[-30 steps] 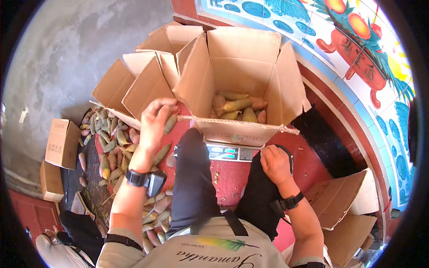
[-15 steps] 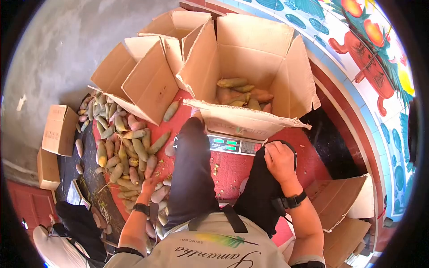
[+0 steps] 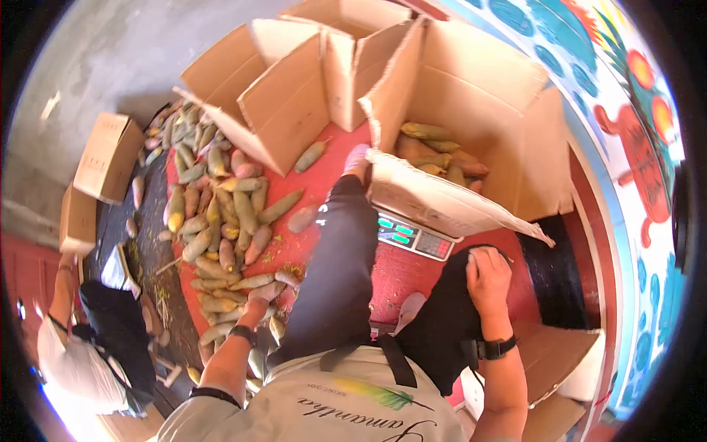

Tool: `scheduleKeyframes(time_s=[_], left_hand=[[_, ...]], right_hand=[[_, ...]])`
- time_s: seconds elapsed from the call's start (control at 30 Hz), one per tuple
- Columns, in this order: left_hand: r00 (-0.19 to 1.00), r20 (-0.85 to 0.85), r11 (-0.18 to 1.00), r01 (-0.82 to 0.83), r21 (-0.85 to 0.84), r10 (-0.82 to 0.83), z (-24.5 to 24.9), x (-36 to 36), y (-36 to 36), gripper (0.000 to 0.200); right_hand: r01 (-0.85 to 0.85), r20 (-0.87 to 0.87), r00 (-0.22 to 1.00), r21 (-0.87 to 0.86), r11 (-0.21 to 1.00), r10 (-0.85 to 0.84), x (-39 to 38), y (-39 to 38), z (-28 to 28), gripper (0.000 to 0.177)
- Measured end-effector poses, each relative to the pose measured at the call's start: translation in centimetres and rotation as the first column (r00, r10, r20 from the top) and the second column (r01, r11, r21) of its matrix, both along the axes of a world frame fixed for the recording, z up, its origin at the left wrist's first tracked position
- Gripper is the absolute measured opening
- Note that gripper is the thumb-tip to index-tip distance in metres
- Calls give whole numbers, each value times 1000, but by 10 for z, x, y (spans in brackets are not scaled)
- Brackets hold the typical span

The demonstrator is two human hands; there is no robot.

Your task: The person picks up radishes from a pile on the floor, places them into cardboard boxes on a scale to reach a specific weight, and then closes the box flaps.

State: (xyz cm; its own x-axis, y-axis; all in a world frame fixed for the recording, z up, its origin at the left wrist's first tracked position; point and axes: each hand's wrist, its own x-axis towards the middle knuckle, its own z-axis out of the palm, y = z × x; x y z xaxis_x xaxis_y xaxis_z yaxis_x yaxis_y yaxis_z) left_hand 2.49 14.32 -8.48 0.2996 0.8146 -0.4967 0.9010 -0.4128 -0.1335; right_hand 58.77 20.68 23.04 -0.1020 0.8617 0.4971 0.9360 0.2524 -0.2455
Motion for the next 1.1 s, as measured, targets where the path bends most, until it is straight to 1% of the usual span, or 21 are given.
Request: scheduleKeyframes(time_s=[0.03,0.07,0.1,0.13,0.17,0.2,0.23,0.37,0.43,0.47,0.57,0.6,0.63,0.7,0.77,0.8,0.83,0.9,0.97,1.0,1.1], left_hand=[[997,57,998,42,38,-44,-13,-5,-3,18],[998,3,996,-64,-55,64,0,8,1,19],[993,10,984,-111,-141,114,5,14,4,21],[991,-21,977,-133,-167,131,21,25,8,21],[975,57,965,-202,-169,214,16,22,6,23],[813,221,839,-496,-223,539,29,29,6,25],[524,349,624,-713,-320,777,44,37,5,27],[503,336,591,-765,-254,796,34,39,-1,30],[460,288,534,-798,-281,840,40,44,4,34],[410,238,471,-815,-338,881,52,49,9,39],[345,228,411,-816,-406,910,48,46,12,45],[416,257,486,-800,-352,872,47,43,14,55],[409,255,478,-805,-351,876,46,40,16,55],[303,365,392,-899,-198,880,51,38,29,64],[261,436,339,-934,-112,862,52,24,46,71],[314,497,352,-936,17,809,61,22,52,71],[295,504,328,-944,25,812,71,19,59,73],[282,508,289,-955,67,814,69,4,71,74],[210,433,239,-971,-13,876,77,-5,88,73],[204,410,246,-968,-52,889,84,-7,94,71],[258,320,317,-936,-150,912,85,-19,103,74]], right_hand=[[-40,-1,999,-9,999,40,0,0,1,12],[-26,2,1000,-6,1000,26,-1,1,2,11],[-11,4,1000,-3,1000,11,-1,1,2,10],[-46,0,999,-10,999,46,-1,1,1,10],[-28,-14,1000,-23,999,27,1,0,-1,9],[-5,-27,1000,-37,999,4,1,0,-2,8],[-30,-30,999,-42,999,29,1,0,-2,8],[-21,-5,1000,-64,998,20,-1,1,1,9],[-10,-11,1000,-75,997,9,-1,1,1,9],[-17,-9,1000,-79,997,16,-1,1,1,9],[-17,-17,1000,-93,995,16,-1,2,-1,10],[-19,-3,1000,-90,996,19,0,3,-2,9],[-21,11,1000,-87,996,22,0,3,-2,9],[-34,17,999,-105,994,36,0,4,-2,8],[-28,27,999,-101,995,31,2,5,-4,8],[-30,29,999,-101,994,33,3,5,-4,8],[-21,46,999,-105,994,26,3,4,-5,8],[-11,64,998,-108,994,18,3,4,-6,8],[-5,58,998,-109,994,11,3,5,-6,8],[-1,62,998,-109,994,8,3,4,-5,8],[17,78,997,-132,991,-7,2,5,-4,8]])
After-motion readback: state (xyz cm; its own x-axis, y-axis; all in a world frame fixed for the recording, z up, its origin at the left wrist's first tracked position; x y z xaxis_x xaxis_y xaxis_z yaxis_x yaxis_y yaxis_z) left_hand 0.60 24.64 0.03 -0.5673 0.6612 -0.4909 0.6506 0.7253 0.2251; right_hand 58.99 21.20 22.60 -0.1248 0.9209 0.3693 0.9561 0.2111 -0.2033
